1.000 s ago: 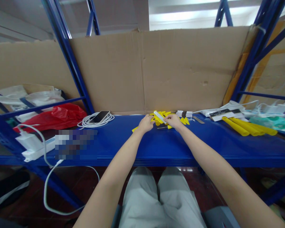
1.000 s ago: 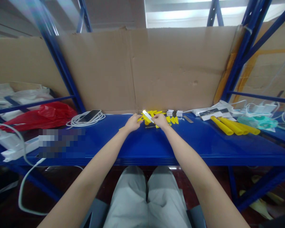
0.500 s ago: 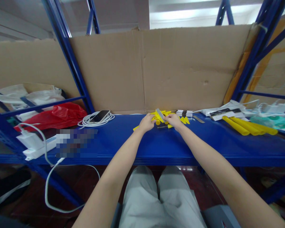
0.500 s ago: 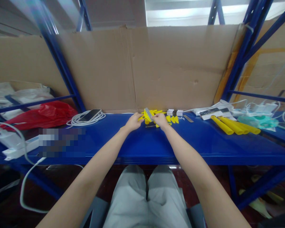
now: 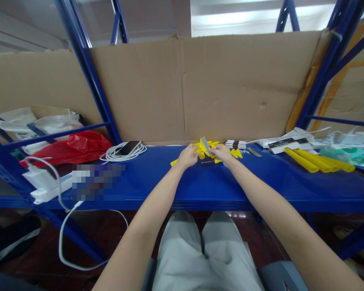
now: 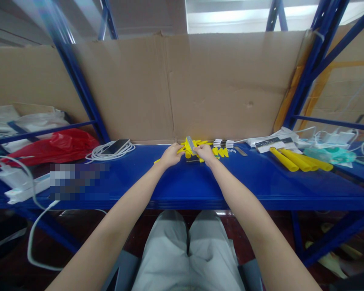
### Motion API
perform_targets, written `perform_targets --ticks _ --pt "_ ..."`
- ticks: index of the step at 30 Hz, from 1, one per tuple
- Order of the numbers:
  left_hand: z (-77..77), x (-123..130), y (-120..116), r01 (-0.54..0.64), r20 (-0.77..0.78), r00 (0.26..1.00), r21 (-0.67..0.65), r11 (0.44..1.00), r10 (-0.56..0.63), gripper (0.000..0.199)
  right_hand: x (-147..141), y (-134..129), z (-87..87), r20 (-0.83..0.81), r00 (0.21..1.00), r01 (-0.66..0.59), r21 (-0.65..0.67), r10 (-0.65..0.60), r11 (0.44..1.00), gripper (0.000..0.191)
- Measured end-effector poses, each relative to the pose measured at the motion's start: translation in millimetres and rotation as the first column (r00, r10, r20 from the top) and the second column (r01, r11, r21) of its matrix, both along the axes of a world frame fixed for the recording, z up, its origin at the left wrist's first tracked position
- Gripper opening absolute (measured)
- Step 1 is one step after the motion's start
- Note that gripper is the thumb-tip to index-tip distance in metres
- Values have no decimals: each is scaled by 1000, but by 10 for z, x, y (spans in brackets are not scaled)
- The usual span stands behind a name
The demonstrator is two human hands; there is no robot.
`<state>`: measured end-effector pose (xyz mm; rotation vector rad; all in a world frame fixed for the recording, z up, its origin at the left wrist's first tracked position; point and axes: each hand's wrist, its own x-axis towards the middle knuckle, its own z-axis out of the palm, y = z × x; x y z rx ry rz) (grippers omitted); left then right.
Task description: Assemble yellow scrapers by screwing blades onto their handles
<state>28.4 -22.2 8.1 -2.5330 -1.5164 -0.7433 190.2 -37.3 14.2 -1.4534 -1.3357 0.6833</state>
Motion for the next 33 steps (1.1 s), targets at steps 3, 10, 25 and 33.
perform_targets --ticks 3,10,25,33 --pt "7 -4 -3 -13 -7 1000 4 1000 13 32 9 -32 27 -4 1000 -24 -18 24 1000 24" --pt "-5 -18 21 -5 -10 1000 43 999 6 32 59 -51 65 -30 993 -118 -65 116 991 20" --pt "18 -16 -22 -17 -48 999 65 998 20 30 59 -11 42 -25 992 -122 -79 120 989 20" --pt "24 -4 -62 -1 -75 997 59 998 5 36 59 -3 26 -21 992 -129 -69 128 989 18"
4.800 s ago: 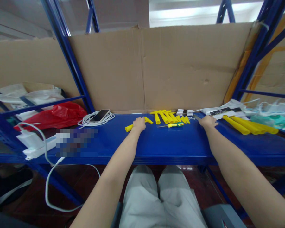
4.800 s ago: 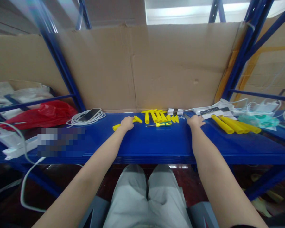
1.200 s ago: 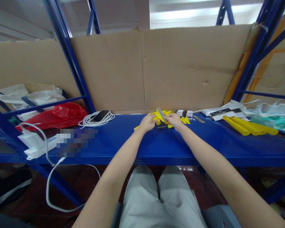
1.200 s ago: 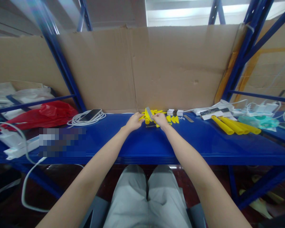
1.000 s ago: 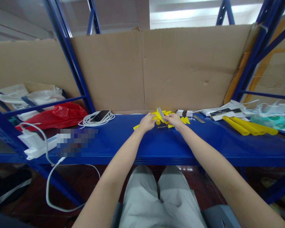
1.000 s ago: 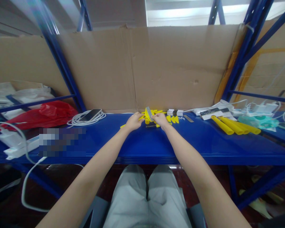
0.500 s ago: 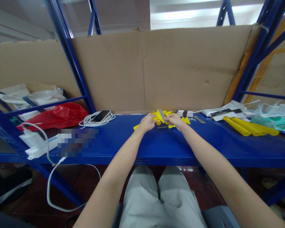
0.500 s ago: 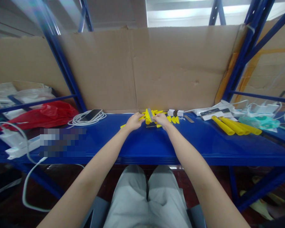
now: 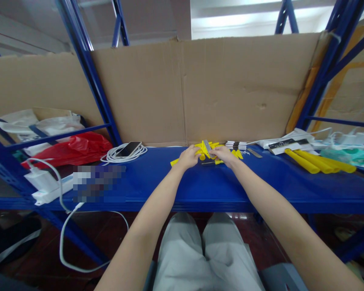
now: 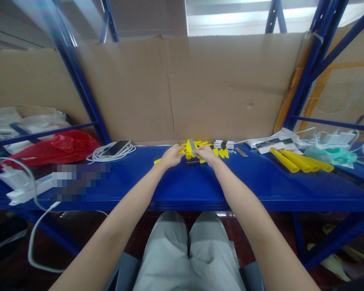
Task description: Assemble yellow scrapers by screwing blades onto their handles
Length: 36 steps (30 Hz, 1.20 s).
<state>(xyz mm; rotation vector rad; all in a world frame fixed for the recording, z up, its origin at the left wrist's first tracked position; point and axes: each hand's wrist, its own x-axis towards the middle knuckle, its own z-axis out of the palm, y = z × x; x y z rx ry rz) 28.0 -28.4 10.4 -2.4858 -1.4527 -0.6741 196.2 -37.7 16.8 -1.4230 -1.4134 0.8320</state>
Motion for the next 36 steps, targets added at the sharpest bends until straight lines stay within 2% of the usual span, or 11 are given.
perform_targets --ticks 4,9,14,18,24,30,36 --pt "10 15 -65 20 -61 998 23 1000 -19 47 11 -2 -2 -4 1000 -12 1 12 1000 20" --pt "26 29 -109 53 -195 980 20 998 -48 44 50 18 -5 -9 997 -72 -18 72 997 20" --pt "37 58 -131 71 -237 970 35 997 -61 46 110 65 20 -170 980 -113 -54 102 992 16" --pt "35 113 -172 121 -270 957 35 992 -107 46 142 104 15 -240 970 -51 -39 41 998 14" --pt "25 170 -218 155 -278 950 33 987 -140 45 146 130 -35 -189 982 12 -2 -12 1000 11" --pt "11 186 -228 170 -232 959 3 985 -165 45 160 127 -42 -56 994 95 51 -93 994 12" --pt "9 206 -240 161 -236 959 5 987 -155 44 141 122 -46 -46 994 105 61 -102 993 13"
